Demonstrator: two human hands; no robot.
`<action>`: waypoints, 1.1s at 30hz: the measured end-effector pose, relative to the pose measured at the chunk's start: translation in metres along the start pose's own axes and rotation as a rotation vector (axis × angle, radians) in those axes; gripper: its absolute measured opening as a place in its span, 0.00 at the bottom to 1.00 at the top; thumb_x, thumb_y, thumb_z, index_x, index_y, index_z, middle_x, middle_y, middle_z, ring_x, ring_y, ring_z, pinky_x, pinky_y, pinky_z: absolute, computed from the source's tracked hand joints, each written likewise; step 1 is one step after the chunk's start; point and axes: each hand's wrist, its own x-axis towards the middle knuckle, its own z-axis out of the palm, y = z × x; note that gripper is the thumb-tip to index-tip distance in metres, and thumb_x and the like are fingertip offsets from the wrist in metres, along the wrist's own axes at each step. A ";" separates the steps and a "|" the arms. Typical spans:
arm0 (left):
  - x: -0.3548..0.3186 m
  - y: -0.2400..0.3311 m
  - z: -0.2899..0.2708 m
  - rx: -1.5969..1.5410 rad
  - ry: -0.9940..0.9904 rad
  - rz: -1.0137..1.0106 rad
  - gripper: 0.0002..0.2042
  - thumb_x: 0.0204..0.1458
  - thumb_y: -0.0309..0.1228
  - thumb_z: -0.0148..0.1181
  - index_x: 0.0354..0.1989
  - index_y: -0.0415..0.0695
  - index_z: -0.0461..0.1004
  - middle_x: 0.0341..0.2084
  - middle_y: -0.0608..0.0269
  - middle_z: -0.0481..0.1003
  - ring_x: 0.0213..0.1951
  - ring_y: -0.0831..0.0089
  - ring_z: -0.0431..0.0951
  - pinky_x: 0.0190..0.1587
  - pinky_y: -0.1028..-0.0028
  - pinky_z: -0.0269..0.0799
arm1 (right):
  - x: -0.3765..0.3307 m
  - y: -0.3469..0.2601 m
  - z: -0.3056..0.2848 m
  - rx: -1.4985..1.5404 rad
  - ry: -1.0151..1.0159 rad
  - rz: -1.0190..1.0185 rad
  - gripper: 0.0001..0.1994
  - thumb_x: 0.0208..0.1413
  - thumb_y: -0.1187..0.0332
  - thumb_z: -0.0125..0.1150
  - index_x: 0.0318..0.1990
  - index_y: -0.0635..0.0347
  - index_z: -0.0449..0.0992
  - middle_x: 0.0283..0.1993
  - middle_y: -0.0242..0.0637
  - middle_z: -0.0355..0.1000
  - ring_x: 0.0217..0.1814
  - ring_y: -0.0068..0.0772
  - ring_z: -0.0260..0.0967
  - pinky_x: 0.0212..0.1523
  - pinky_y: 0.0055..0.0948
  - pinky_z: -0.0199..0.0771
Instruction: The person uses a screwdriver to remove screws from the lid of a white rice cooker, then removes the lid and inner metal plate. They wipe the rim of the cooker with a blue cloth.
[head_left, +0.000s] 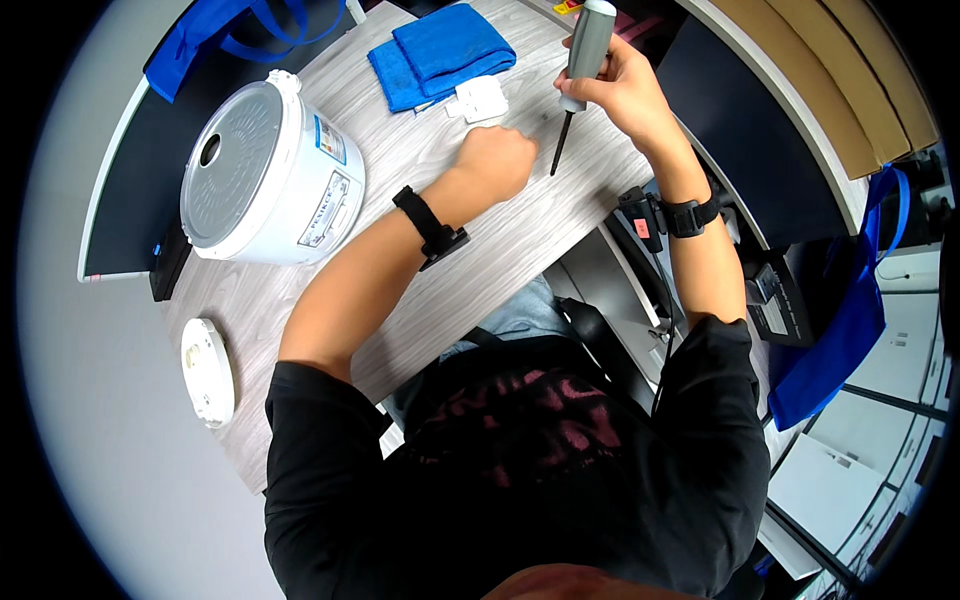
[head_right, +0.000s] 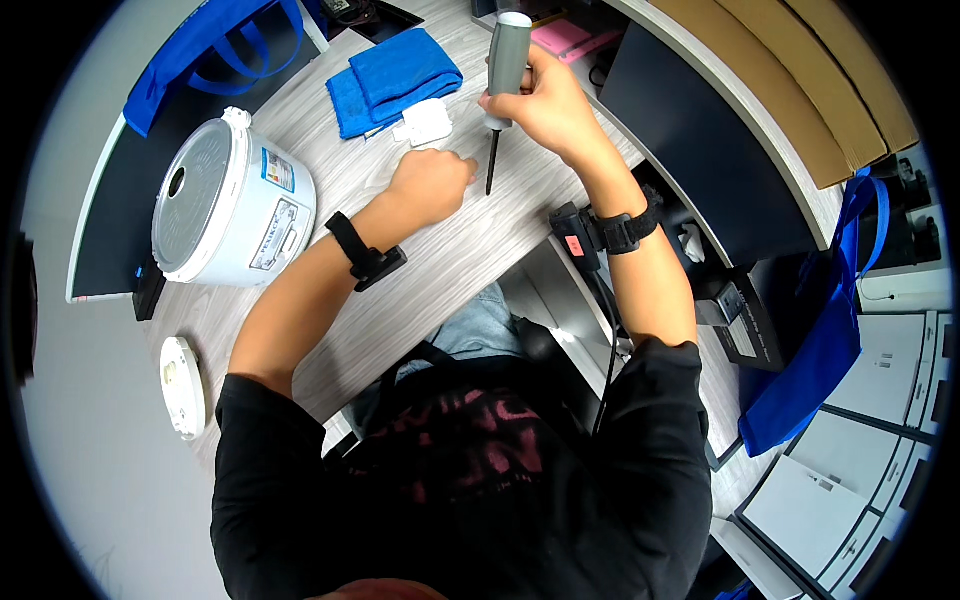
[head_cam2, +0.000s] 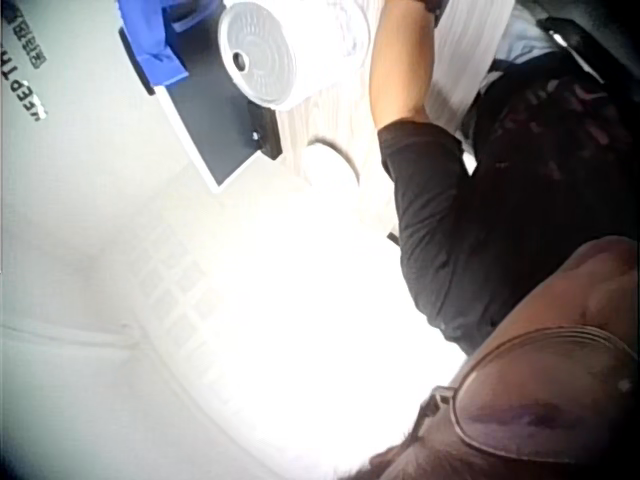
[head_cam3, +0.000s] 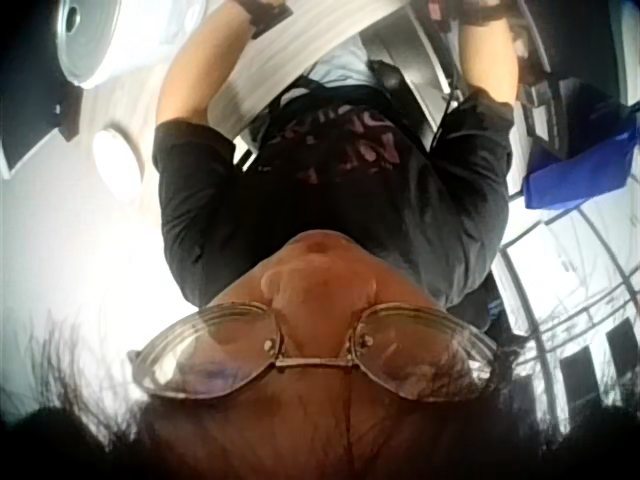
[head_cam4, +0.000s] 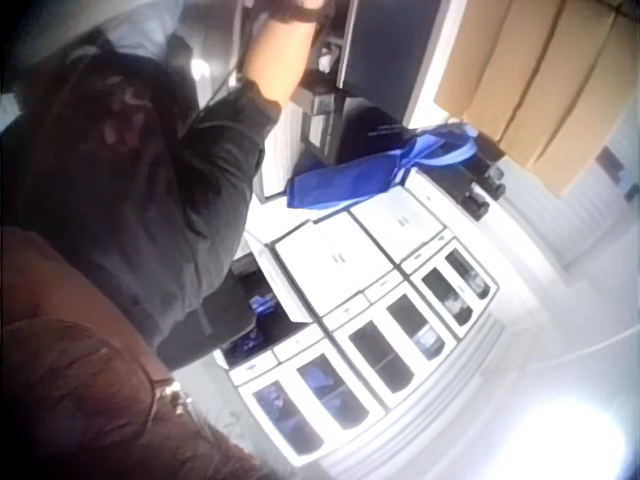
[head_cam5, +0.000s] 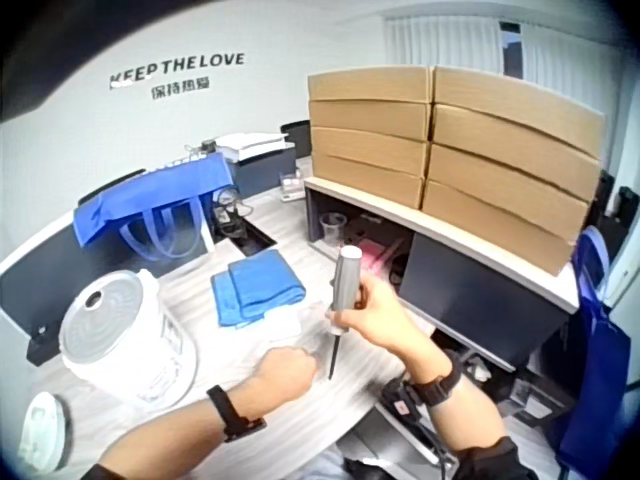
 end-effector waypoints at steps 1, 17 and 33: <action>0.001 0.001 0.001 0.011 -0.002 -0.004 0.11 0.61 0.37 0.54 0.37 0.45 0.80 0.26 0.52 0.81 0.32 0.54 0.84 0.34 0.59 0.78 | 0.000 0.003 -0.001 0.002 0.002 0.008 0.21 0.47 0.75 0.70 0.50 0.66 0.73 0.36 0.37 0.79 0.39 0.26 0.78 0.43 0.28 0.77; -0.068 -0.007 -0.035 -0.212 0.197 -0.089 0.12 0.56 0.40 0.60 0.33 0.44 0.76 0.27 0.56 0.78 0.32 0.55 0.81 0.33 0.56 0.74 | 0.012 -0.014 0.029 -0.082 -0.202 0.070 0.21 0.49 0.77 0.67 0.53 0.67 0.74 0.39 0.38 0.80 0.42 0.27 0.77 0.47 0.29 0.77; -0.310 -0.100 -0.084 -0.390 1.023 -0.199 0.11 0.51 0.28 0.66 0.42 0.41 0.75 0.37 0.61 0.76 0.37 0.70 0.74 0.39 0.73 0.69 | 0.024 -0.105 0.227 -0.195 -0.588 -0.709 0.19 0.38 0.64 0.79 0.37 0.65 0.81 0.47 0.43 0.78 0.56 0.46 0.71 0.56 0.39 0.70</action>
